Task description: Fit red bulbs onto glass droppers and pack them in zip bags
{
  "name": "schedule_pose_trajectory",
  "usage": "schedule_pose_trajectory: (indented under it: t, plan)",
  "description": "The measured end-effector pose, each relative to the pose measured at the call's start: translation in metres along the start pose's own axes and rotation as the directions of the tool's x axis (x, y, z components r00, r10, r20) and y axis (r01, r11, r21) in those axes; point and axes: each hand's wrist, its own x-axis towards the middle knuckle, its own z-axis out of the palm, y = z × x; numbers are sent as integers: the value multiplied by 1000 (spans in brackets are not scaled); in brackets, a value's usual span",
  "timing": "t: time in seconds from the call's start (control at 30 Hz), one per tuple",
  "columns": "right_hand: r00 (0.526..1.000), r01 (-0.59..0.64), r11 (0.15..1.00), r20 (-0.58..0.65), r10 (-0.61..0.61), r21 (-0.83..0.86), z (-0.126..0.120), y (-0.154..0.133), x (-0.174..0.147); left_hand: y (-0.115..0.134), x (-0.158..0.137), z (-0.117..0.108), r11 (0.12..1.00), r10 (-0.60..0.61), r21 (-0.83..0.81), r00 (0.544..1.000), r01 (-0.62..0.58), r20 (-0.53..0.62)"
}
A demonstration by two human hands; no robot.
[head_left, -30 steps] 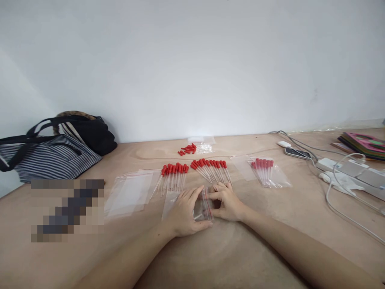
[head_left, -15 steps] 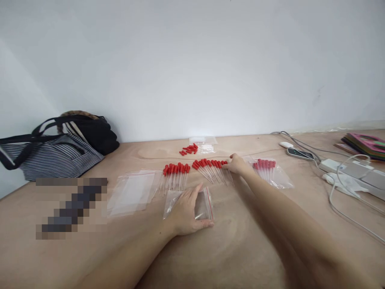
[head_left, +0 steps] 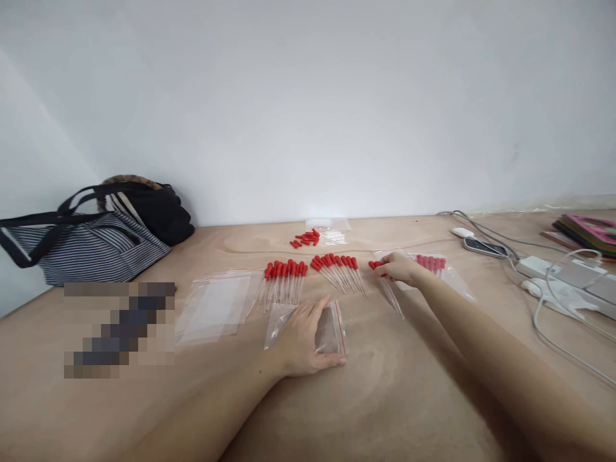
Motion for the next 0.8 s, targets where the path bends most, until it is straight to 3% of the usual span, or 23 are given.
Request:
schedule_pose_trajectory:
  t: [0.17,0.23,0.3,0.57,0.8]
  plan:
    - [991,116,948,30,-131,296,7,6,-38,1,1,-2,1000,5,6,1000,-5,-4]
    - [990,120,837,3,-144,534,19,10,-48,2,1,-3,1000,-5,14,1000,5,3]
    - [991,98,747,5,-135,657,32,14,-55,3,2,-3,1000,-18,18,1000,18,9]
    - [990,74,645,24,-141,761,48,14,-60,2,1,-2,1000,5,11,1000,-5,-3]
    - [976,84,664,74,-206,743,62,8,-69,2,1,-2,1000,0,10,1000,0,-7]
